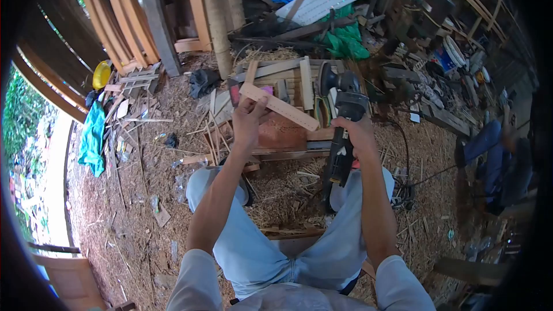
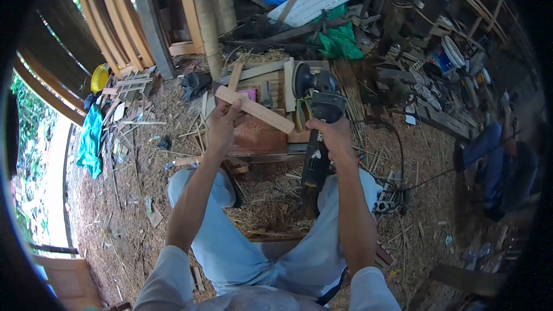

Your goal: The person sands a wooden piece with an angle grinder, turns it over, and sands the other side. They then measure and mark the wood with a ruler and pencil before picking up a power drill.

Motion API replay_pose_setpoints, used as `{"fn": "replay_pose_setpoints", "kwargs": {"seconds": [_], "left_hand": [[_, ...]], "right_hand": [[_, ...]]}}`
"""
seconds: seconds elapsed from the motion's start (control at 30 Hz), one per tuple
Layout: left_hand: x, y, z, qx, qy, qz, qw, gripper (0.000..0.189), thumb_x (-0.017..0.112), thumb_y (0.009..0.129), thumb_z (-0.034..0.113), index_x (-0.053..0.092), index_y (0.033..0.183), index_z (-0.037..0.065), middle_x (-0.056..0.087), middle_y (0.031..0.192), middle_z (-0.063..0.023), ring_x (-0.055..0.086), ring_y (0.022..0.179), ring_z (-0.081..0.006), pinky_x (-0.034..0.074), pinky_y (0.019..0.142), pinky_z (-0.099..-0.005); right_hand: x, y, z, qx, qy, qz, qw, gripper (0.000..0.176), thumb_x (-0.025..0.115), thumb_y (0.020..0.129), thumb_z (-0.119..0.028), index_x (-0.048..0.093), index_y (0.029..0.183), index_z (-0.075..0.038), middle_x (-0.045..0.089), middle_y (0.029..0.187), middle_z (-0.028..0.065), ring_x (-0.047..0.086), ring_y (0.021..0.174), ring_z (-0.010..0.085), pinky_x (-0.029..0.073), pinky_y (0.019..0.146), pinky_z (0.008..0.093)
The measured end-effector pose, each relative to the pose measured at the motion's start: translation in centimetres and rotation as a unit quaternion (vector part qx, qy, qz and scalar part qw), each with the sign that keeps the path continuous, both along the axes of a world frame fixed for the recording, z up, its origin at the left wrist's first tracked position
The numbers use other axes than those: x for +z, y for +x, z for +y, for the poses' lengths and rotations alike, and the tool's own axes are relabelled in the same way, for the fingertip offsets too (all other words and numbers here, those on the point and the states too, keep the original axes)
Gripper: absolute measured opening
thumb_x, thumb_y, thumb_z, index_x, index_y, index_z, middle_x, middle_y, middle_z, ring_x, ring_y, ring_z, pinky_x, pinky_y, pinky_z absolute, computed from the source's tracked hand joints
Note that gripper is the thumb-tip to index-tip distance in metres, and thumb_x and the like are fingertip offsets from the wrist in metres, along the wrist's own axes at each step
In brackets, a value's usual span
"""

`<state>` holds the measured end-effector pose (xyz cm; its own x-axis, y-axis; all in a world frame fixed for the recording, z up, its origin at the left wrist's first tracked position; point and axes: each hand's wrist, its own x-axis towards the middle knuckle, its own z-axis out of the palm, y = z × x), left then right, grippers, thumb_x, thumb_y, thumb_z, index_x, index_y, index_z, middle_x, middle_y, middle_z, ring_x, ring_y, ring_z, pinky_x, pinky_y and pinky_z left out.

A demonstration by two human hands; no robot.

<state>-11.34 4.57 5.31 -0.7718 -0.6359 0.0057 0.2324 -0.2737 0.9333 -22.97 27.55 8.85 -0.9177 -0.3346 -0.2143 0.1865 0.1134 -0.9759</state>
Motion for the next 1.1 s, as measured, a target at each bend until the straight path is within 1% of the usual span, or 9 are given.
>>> {"fn": "replay_pose_setpoints", "kwargs": {"seconds": [0.27, 0.33, 0.37, 0.43, 0.47, 0.57, 0.7, 0.93, 1.1], "left_hand": [[-0.1, -0.2, -0.1, 0.005, -0.052, -0.061, 0.997, 0.038, 0.066, 0.089, 0.020, 0.054, 0.114, -0.006, 0.068, 0.096, -0.0128, 0.067, 0.083, -0.0188, 0.055, 0.070, -0.0283], [-0.3, -0.4, 0.0, -0.041, -0.258, -0.201, 0.944, 0.030, 0.065, 0.088, 0.017, 0.057, 0.106, -0.006, 0.068, 0.089, -0.0117, 0.067, 0.080, -0.0183, 0.053, 0.067, -0.0272], [-0.8, -0.6, 0.1, -0.037, -0.254, -0.198, 0.946, 0.030, 0.065, 0.088, 0.017, 0.057, 0.106, -0.006, 0.068, 0.089, -0.0117, 0.067, 0.080, -0.0183, 0.053, 0.067, -0.0272], [-3.2, -1.4, 0.3, -0.053, -0.443, -0.181, 0.877, 0.029, 0.065, 0.084, 0.013, 0.060, 0.109, -0.002, 0.067, 0.083, -0.0130, 0.066, 0.077, -0.0227, 0.051, 0.068, -0.0313], [-4.4, -1.8, 0.3, -0.075, -0.446, -0.196, 0.870, 0.032, 0.066, 0.079, 0.012, 0.064, 0.110, 0.006, 0.065, 0.084, -0.0148, 0.064, 0.076, -0.0288, 0.051, 0.072, -0.0351], [-5.2, -1.4, 1.0, -0.052, -0.471, -0.143, 0.869, 0.037, 0.067, 0.075, 0.012, 0.063, 0.111, 0.007, 0.062, 0.086, -0.0154, 0.062, 0.079, -0.0315, 0.051, 0.073, -0.0370], [-4.8, -0.2, 2.9, -0.065, -0.556, -0.210, 0.802, 0.043, 0.071, 0.072, 0.013, 0.062, 0.114, 0.007, 0.056, 0.102, -0.0153, 0.061, 0.091, -0.0341, 0.051, 0.077, -0.0425], [-6.6, -1.3, 3.7, -0.099, -0.519, -0.207, 0.824, 0.047, 0.078, 0.066, 0.012, 0.064, 0.109, 0.002, 0.057, 0.104, -0.0152, 0.060, 0.096, -0.0348, 0.049, 0.081, -0.0432], [-7.4, -1.6, 3.2, -0.129, -0.474, -0.147, 0.859, 0.049, 0.076, 0.064, 0.006, 0.064, 0.111, -0.001, 0.058, 0.096, -0.0146, 0.059, 0.076, -0.0277, 0.049, 0.071, -0.0367]], "right_hand": [[0.2, 0.0, 0.7, 0.015, 0.011, -0.047, 0.999, 0.038, 0.077, 0.061, -0.007, 0.057, 0.093, -0.002, 0.060, 0.078, 0.0071, 0.060, 0.062, 0.0184, 0.051, 0.053, 0.0345], [-0.6, -0.1, 1.3, 0.049, -0.030, -0.093, 0.994, 0.034, 0.075, 0.064, -0.007, 0.057, 0.092, -0.001, 0.060, 0.075, 0.0071, 0.060, 0.061, 0.0184, 0.052, 0.053, 0.0339], [-1.0, -0.1, 1.6, 0.052, -0.025, -0.090, 0.994, 0.034, 0.075, 0.064, -0.007, 0.057, 0.092, -0.001, 0.060, 0.075, 0.0071, 0.060, 0.061, 0.0184, 0.052, 0.053, 0.0339], [-2.1, 0.2, 2.7, 0.082, -0.046, -0.162, 0.982, 0.027, 0.073, 0.068, -0.008, 0.058, 0.089, 0.000, 0.061, 0.073, 0.0083, 0.061, 0.059, 0.0184, 0.052, 0.053, 0.0335], [-3.2, 0.3, 3.4, 0.080, -0.041, -0.156, 0.984, 0.027, 0.073, 0.068, -0.008, 0.058, 0.089, 0.000, 0.061, 0.073, 0.0083, 0.061, 0.059, 0.0184, 0.052, 0.053, 0.0335], [-5.1, 0.7, 5.1, 0.112, 0.002, -0.199, 0.974, 0.021, 0.071, 0.072, -0.008, 0.059, 0.087, 0.000, 0.062, 0.074, 0.0098, 0.063, 0.062, 0.0198, 0.053, 0.054, 0.0340], [-4.6, 1.8, 5.8, 0.129, -0.003, -0.245, 0.961, 0.021, 0.071, 0.073, -0.007, 0.059, 0.088, 0.000, 0.063, 0.075, 0.0110, 0.065, 0.064, 0.0221, 0.055, 0.056, 0.0350], [-5.7, 1.7, 5.9, 0.116, 0.016, -0.257, 0.959, 0.025, 0.071, 0.071, -0.005, 0.058, 0.090, 0.002, 0.063, 0.076, 0.0128, 0.065, 0.061, 0.0234, 0.057, 0.057, 0.0373], [-5.7, 1.9, 5.8, 0.135, 0.020, -0.266, 0.954, 0.023, 0.071, 0.072, -0.007, 0.058, 0.089, 0.002, 0.063, 0.075, 0.0127, 0.065, 0.061, 0.0236, 0.057, 0.058, 0.0371]]}}
